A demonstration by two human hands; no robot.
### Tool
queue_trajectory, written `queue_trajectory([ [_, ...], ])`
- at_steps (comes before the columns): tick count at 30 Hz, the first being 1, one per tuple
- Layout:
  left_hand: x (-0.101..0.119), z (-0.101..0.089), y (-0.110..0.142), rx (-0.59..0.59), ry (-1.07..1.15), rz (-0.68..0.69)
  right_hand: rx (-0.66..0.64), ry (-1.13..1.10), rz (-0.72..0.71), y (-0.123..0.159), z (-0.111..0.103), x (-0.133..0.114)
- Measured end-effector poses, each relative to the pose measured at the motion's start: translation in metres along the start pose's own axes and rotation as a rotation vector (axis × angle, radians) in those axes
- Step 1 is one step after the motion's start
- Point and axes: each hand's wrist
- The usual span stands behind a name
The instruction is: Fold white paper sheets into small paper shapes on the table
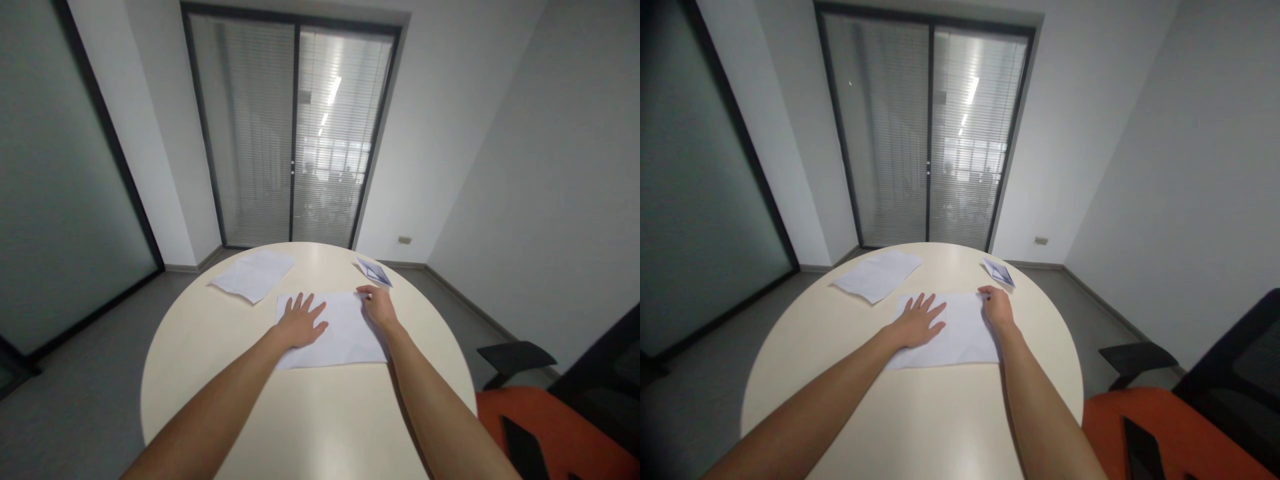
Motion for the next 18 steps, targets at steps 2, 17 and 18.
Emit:
queue_trajectory([
  [2,0.001,0.001,0.0,0.009,-0.001,-0.006,-0.033,0.146,-0.053,0.004,-0.003,-0.01],
  [17,0.02,0.006,-0.013,0.225,-0.062,-0.377,-0.467,0.202,-0.341,0.037,0.027,-0.072],
  [18,0.019,0.005,-0.012,0.219,-0.068,-0.391,-0.47,0.237,-0.304,0.035,0.024,-0.067],
])
Point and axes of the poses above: each hand's wrist, its own y-axis away from the middle knuckle, its own z-axis out of the palm, x = y × z
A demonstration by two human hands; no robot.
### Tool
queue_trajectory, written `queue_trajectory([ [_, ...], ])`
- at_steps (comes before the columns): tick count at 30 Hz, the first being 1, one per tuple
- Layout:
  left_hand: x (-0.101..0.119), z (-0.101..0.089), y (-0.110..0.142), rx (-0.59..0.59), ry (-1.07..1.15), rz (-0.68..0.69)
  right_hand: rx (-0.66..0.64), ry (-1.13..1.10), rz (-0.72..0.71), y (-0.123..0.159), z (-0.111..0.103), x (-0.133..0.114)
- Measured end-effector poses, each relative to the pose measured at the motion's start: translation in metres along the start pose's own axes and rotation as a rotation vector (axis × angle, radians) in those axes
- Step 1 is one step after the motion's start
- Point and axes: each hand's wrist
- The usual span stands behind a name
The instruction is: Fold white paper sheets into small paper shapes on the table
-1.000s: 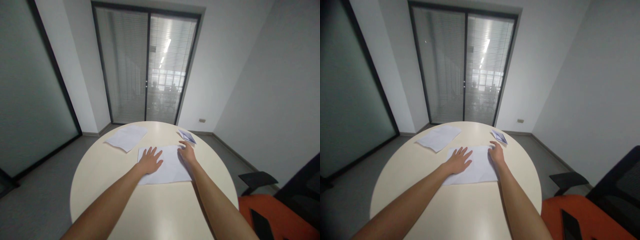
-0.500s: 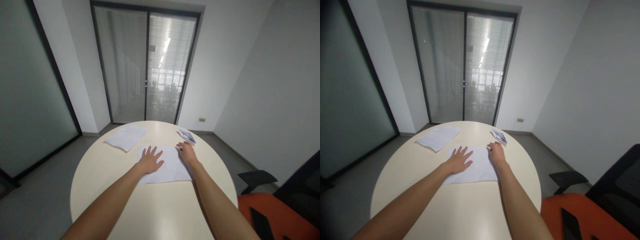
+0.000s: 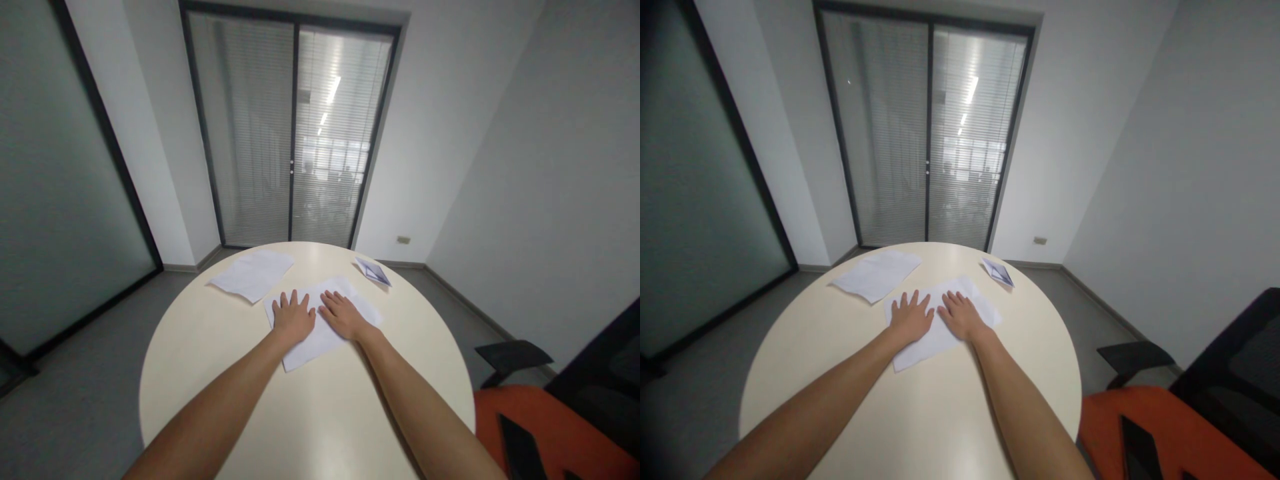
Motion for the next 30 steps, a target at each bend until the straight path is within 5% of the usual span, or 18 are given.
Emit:
queue_trajectory([
  [4,-0.001,-0.007,0.005,-0.022,-0.05,-0.02,-0.013,0.108,0.184,0.004,-0.008,0.017],
  [8,0.003,-0.014,0.011,-0.022,-0.106,-0.039,0.118,0.216,0.339,0.007,-0.014,0.021],
  [12,0.002,-0.015,0.012,0.002,-0.109,-0.004,0.24,0.208,0.279,0.005,-0.014,0.019],
  [16,-0.004,-0.008,0.008,0.003,-0.04,0.029,0.161,0.117,0.227,0.003,-0.008,0.022],
  [25,-0.02,0.003,-0.002,-0.112,0.073,0.339,0.086,0.117,0.388,0.001,-0.006,0.042],
  [30,-0.018,0.0,0.001,-0.118,0.059,0.31,0.086,0.132,0.368,0.002,-0.009,0.041],
])
Point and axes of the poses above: each hand's wrist, its own y-axis away from the middle knuckle, its own z-axis out of the palm, x = y × z
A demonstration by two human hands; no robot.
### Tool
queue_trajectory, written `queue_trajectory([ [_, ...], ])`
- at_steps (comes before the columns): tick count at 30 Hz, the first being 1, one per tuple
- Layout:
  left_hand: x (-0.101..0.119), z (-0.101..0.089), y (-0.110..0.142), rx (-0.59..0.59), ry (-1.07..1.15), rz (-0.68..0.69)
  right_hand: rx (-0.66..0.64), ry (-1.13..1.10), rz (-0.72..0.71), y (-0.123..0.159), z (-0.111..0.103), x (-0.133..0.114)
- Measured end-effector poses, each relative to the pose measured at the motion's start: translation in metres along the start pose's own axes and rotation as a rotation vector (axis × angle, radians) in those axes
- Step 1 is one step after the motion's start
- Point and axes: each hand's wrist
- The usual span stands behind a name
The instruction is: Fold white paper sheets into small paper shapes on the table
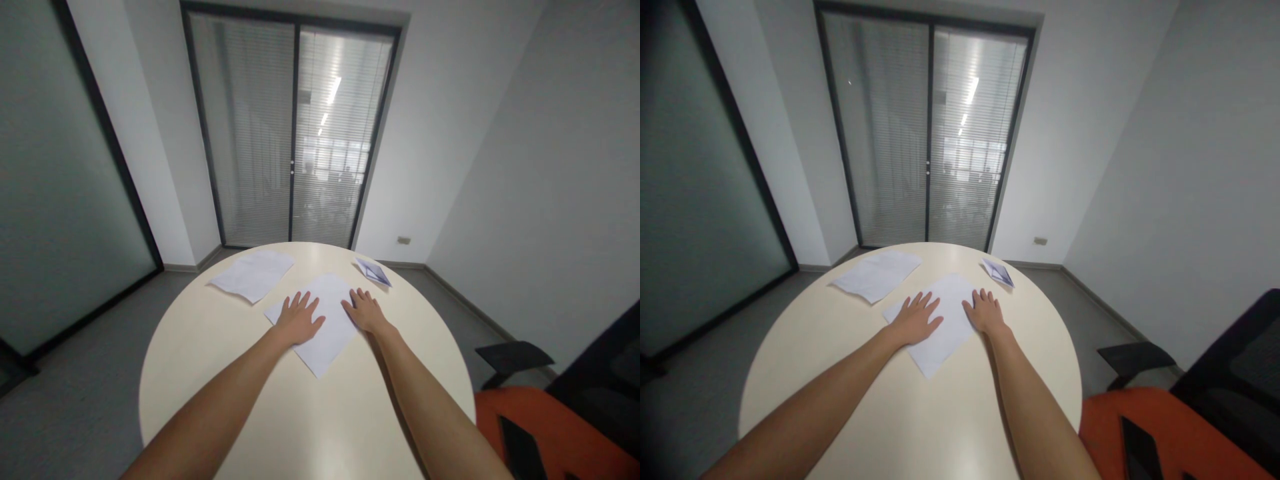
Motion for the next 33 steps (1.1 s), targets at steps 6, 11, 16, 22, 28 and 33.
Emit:
queue_trajectory([
  [6,0.008,-0.004,0.004,0.091,-0.06,-0.079,0.068,-0.012,-0.024,0.004,-0.008,-0.005],
  [11,0.008,-0.011,0.006,0.171,-0.085,-0.051,0.039,-0.027,-0.034,0.004,-0.009,-0.006],
  [16,0.001,-0.015,0.004,0.154,-0.044,0.049,0.055,-0.009,-0.027,0.003,-0.007,0.0],
  [22,-0.013,-0.009,-0.002,0.043,0.007,0.128,0.066,-0.083,-0.051,0.001,-0.007,0.003],
  [28,-0.021,-0.009,-0.003,0.08,-0.053,0.001,-0.032,-0.185,-0.253,0.006,-0.011,-0.005],
  [33,-0.032,-0.015,-0.004,0.078,-0.031,0.029,-0.088,-0.192,-0.32,0.011,-0.016,-0.005],
])
Point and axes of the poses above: each hand's wrist, its own y-axis away from the middle knuckle, its own z-axis out of the palm, x = y × z
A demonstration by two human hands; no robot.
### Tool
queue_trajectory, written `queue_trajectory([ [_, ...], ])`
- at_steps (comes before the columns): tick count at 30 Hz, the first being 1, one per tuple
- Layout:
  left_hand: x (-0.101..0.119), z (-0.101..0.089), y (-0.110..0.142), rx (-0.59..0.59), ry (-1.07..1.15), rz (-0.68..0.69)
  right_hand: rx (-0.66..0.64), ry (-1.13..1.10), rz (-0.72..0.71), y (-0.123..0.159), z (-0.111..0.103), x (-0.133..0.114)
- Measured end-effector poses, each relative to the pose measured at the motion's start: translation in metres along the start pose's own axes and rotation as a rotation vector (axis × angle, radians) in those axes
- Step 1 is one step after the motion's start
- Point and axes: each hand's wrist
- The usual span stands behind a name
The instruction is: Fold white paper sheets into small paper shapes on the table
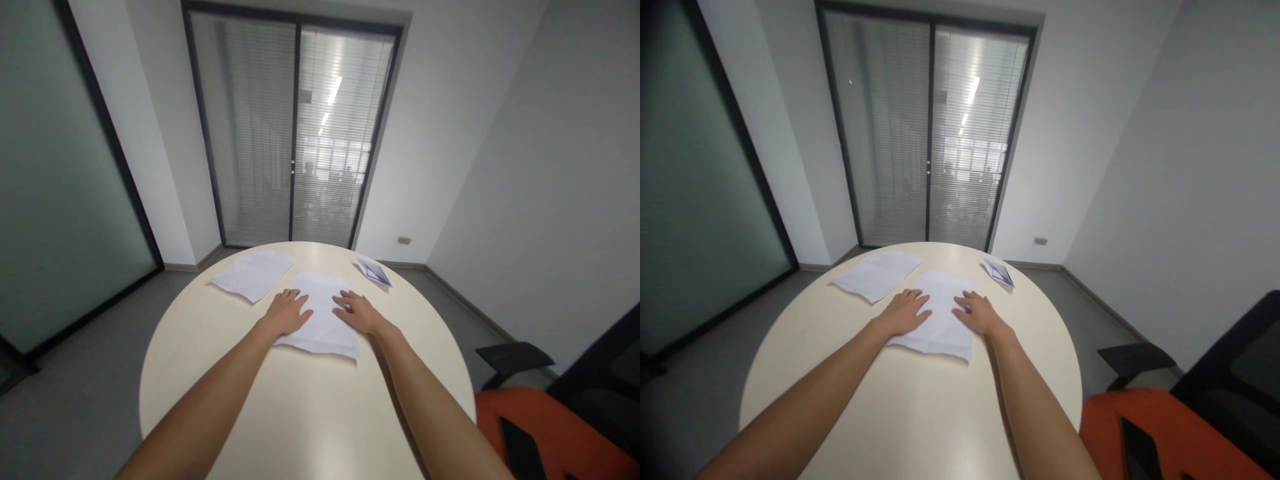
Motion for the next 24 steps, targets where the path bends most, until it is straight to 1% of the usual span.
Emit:
queue_trajectory([
  [4,-0.01,0.001,-0.002,-0.037,0.061,0.047,-0.027,-0.025,-0.018,0.001,-0.003,0.003],
  [7,-0.014,0.003,-0.003,-0.056,0.074,0.065,-0.011,-0.039,-0.014,0.0,-0.005,0.004],
  [10,-0.014,0.004,-0.003,-0.04,0.053,0.066,0.019,-0.035,-0.054,-0.001,-0.007,0.002],
  [16,-0.009,0.005,-0.004,0.059,0.029,0.085,0.072,-0.065,-0.136,0.0,-0.01,-0.003],
  [21,-0.009,0.002,-0.004,0.146,0.04,0.093,0.097,-0.131,-0.184,-0.003,-0.006,0.005],
  [24,-0.011,0.001,-0.005,0.182,0.038,0.08,0.107,-0.191,-0.172,-0.004,-0.005,0.01],
])
Point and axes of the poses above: each hand's wrist, its own y-axis away from the middle knuckle, its own z-axis out of the palm, x = y × z
